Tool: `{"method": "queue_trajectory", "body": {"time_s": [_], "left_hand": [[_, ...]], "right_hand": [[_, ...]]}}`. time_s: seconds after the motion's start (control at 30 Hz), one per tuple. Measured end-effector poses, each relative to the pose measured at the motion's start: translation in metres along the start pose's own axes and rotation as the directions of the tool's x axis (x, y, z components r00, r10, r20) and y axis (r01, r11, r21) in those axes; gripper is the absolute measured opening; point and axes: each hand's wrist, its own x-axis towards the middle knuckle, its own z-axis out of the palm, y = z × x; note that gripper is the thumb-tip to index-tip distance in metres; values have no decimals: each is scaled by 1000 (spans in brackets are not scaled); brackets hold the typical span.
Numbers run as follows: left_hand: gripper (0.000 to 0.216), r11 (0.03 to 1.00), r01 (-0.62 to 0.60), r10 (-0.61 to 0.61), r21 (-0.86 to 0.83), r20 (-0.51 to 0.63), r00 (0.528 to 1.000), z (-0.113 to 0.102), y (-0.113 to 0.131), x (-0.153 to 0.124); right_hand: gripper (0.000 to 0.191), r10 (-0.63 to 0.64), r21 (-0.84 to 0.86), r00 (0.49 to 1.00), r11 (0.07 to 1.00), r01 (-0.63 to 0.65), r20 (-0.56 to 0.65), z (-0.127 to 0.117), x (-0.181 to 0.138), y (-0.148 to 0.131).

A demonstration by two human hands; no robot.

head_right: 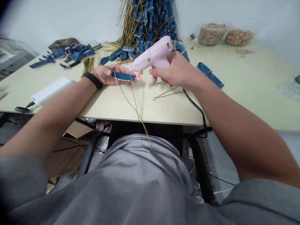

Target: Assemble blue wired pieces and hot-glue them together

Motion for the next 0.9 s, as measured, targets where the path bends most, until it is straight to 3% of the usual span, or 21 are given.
{"method": "queue_trajectory", "body": {"time_s": [0.17, 0.4, 0.6, 0.9], "left_hand": [[71, 1000, 10, -12, -19, -62, 998, 2, 2, -1], [96, 999, -10, 13, -31, 70, 997, 1, 1, 0], [100, 991, -41, 38, 124, 30, 999, 2, -2, 0], [100, 993, -53, 44, 107, 87, 995, 3, 3, -1]], "right_hand": [[28, -8, 4, 1000, 1000, 8, 9, 2, 1, 1], [23, 1, -16, 1000, 1000, -1, 6, -2, 3, 4], [28, 1, -28, 1000, 1000, -1, -6, -3, 5, 6], [16, -10, -106, 1000, 994, 13, 22, -6, 9, 15]]}}
